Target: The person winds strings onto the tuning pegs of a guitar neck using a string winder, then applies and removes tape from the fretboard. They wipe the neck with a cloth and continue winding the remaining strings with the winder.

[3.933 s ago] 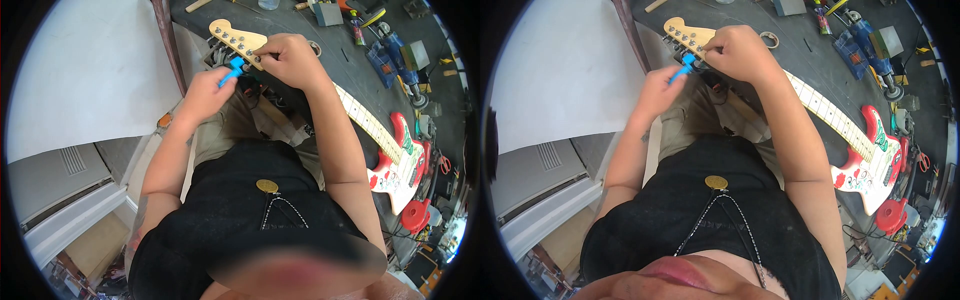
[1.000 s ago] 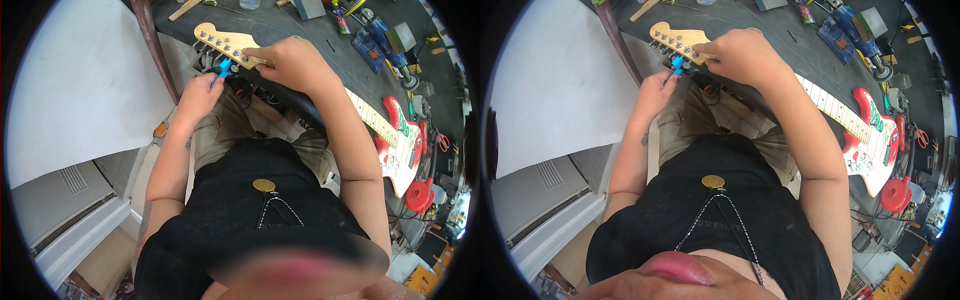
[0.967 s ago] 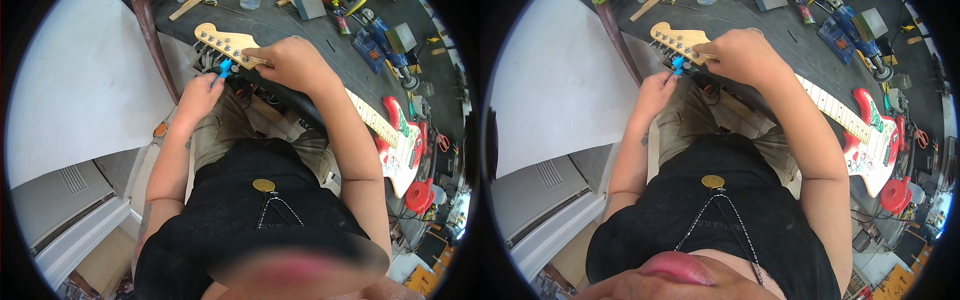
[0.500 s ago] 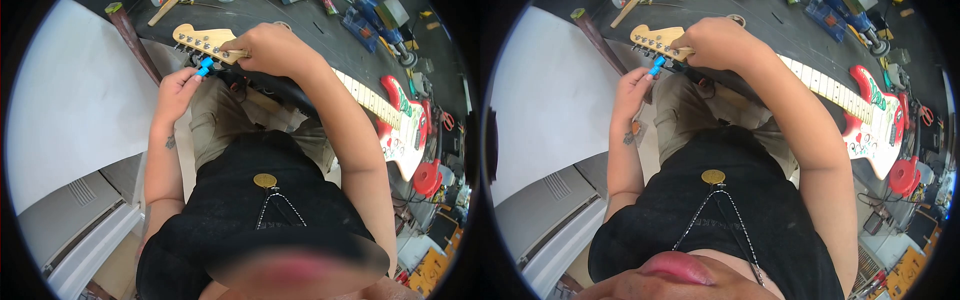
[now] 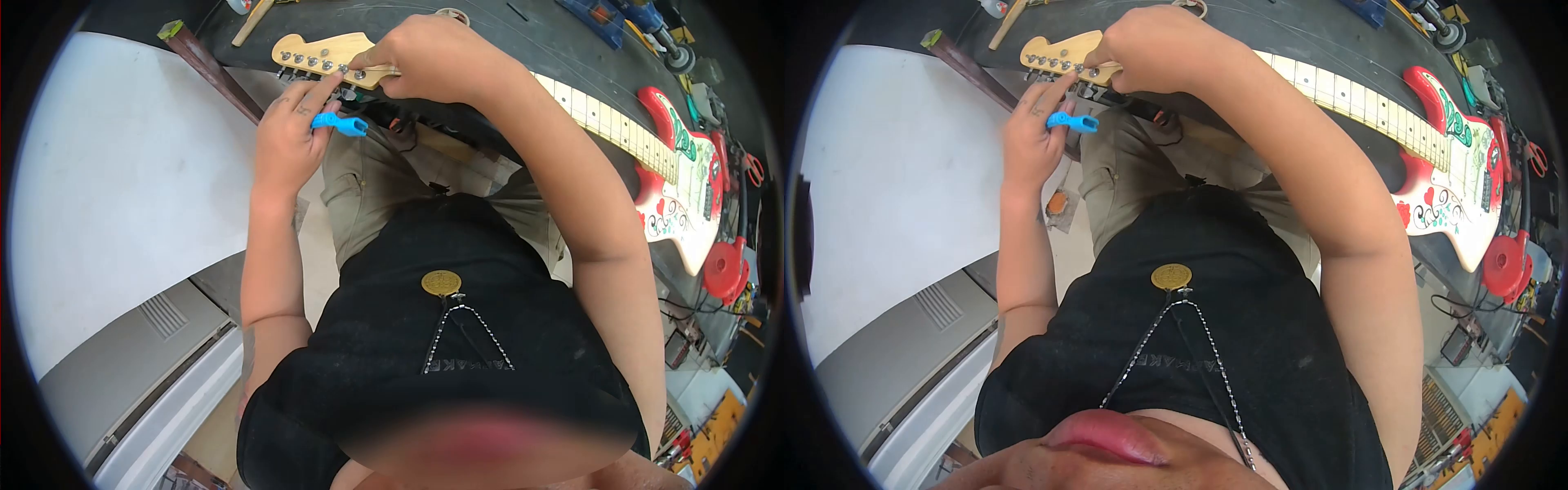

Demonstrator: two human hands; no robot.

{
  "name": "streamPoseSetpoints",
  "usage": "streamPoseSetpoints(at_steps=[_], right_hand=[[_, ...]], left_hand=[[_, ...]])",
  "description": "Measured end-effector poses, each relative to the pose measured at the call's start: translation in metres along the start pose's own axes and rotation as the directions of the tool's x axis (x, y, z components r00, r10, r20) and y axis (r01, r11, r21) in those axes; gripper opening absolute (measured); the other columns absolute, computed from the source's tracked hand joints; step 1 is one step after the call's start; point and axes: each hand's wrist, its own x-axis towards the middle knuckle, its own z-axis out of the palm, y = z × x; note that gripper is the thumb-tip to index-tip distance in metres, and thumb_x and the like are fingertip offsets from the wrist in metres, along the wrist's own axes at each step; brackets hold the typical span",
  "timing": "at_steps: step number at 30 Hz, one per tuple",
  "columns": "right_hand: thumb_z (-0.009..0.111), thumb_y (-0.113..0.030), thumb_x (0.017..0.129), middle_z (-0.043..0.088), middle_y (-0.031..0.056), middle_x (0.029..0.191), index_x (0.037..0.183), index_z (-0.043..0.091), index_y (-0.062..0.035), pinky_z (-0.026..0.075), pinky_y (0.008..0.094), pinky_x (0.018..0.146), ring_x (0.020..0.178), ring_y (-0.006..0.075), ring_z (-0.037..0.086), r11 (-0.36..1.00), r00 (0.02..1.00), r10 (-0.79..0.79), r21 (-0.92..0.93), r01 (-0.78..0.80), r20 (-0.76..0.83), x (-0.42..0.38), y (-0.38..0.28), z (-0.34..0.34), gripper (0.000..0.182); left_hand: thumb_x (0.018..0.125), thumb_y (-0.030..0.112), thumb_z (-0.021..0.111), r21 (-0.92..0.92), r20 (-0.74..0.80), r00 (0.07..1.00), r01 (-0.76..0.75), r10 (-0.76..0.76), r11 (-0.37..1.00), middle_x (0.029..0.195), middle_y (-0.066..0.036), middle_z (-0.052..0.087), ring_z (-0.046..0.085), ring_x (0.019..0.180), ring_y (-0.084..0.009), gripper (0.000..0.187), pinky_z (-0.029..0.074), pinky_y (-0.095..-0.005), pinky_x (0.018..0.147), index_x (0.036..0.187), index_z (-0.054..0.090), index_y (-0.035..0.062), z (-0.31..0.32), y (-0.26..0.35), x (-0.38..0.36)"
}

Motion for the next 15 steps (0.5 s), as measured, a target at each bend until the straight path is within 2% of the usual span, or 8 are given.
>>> streamPoseSetpoints(at_steps=[2,5,9,11,15], right_hand=[[0.074,-0.011,0.077,0.077,0.0156,0.085,0.127,0.082,-0.0223,0.058,0.0459,0.070,0.077,0.0332,0.074,0.998,0.998,0.058,0.017,-0.058,0.034,0.000,-0.001,-0.003,0.051],[0.075,-0.012,0.077,0.077,0.0150,0.085,0.126,0.082,-0.0222,0.058,0.0458,0.070,0.077,0.0330,0.074,1.000,0.998,-0.016,-0.002,0.016,-0.053,-0.001,0.006,0.007,0.051],[0.075,-0.012,0.077,0.077,0.0148,0.085,0.126,0.082,-0.0220,0.059,0.0458,0.070,0.078,0.0331,0.074,1.000,0.999,0.003,-0.007,-0.003,-0.036,-0.001,0.004,0.004,0.051],[0.075,-0.012,0.077,0.077,0.0149,0.086,0.126,0.082,-0.0217,0.059,0.0457,0.071,0.079,0.0334,0.074,1.000,0.999,-0.001,0.017,0.002,-0.051,-0.001,0.004,0.005,0.050],[0.075,-0.012,0.077,0.077,0.0153,0.087,0.126,0.082,-0.0214,0.059,0.0456,0.072,0.079,0.0336,0.074,0.999,0.998,0.004,0.045,-0.002,-0.056,-0.002,0.006,0.007,0.050]], left_hand=[[0.092,0.011,0.078,0.013,-0.063,0.998,0.006,-0.005,1.000,0.099,-0.009,0.072,0.070,0.086,-0.0323,0.035,0.056,-0.0423,0.077,0.128,0.078,0.0140,0.012,-0.008,0.001],[0.092,0.009,0.078,-0.005,-0.104,0.994,-0.034,0.034,0.999,0.099,-0.010,0.072,0.070,0.085,-0.0313,0.034,0.056,-0.0401,0.074,0.126,0.078,0.0123,0.017,-0.014,0.002],[0.091,0.006,0.079,-0.027,-0.139,0.988,-0.069,0.064,0.997,0.100,-0.010,0.073,0.071,0.086,-0.0307,0.034,0.057,-0.0392,0.074,0.125,0.078,0.0114,0.020,-0.016,0.002],[0.095,0.003,0.075,-0.045,-0.163,0.983,-0.093,0.084,0.995,0.105,-0.013,0.075,0.072,0.090,-0.0296,0.029,0.058,-0.0365,0.079,0.123,0.079,0.0084,0.020,-0.015,0.003],[0.095,0.001,0.075,-0.076,-0.153,0.988,-0.038,0.026,0.996,0.105,-0.013,0.076,0.073,0.090,-0.0289,0.025,0.058,-0.0354,0.081,0.120,0.079,0.0055,0.021,-0.013,0.005]])
